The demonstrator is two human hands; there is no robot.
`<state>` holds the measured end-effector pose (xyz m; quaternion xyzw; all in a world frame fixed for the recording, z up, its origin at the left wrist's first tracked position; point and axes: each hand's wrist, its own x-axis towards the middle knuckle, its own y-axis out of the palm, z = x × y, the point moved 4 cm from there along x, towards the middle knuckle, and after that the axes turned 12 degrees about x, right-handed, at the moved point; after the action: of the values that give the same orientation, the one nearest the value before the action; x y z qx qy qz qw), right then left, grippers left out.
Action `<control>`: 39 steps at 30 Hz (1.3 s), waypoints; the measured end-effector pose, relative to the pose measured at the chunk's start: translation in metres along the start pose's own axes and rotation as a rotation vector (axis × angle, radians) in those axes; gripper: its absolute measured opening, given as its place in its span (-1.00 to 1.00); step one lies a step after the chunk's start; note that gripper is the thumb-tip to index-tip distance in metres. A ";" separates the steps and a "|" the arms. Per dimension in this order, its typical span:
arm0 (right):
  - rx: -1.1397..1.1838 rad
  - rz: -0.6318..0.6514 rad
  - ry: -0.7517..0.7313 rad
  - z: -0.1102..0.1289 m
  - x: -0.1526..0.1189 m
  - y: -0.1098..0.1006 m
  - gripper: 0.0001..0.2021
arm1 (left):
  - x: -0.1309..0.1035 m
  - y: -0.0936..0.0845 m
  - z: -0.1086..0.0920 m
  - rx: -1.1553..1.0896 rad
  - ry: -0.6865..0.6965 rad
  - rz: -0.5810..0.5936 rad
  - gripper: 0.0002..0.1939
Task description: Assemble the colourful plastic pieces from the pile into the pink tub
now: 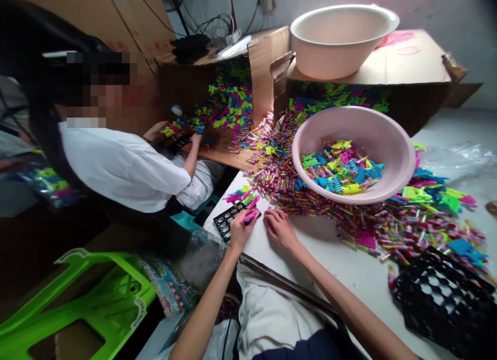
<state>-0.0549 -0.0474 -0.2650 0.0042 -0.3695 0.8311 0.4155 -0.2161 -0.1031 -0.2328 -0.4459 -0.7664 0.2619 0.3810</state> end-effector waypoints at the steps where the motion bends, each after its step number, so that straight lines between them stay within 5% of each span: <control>1: 0.005 -0.006 0.008 0.000 -0.001 0.000 -0.72 | 0.001 0.002 0.000 0.001 0.004 0.009 -0.78; 13: 0.073 -0.036 0.057 -0.003 -0.001 -0.003 -0.73 | 0.011 0.008 -0.004 0.024 -0.020 0.061 -0.78; 25: 0.073 0.000 0.047 -0.009 0.039 0.006 -0.85 | 0.012 0.008 -0.004 0.126 -0.014 0.147 -0.70; 39: 0.099 -0.081 0.097 -0.006 0.039 0.008 -0.86 | 0.011 0.023 -0.003 0.265 -0.233 -0.084 -0.70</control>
<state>-0.0841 -0.0200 -0.2617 -0.0005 -0.3068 0.8302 0.4654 -0.2061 -0.0825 -0.2442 -0.3262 -0.7821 0.3946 0.3554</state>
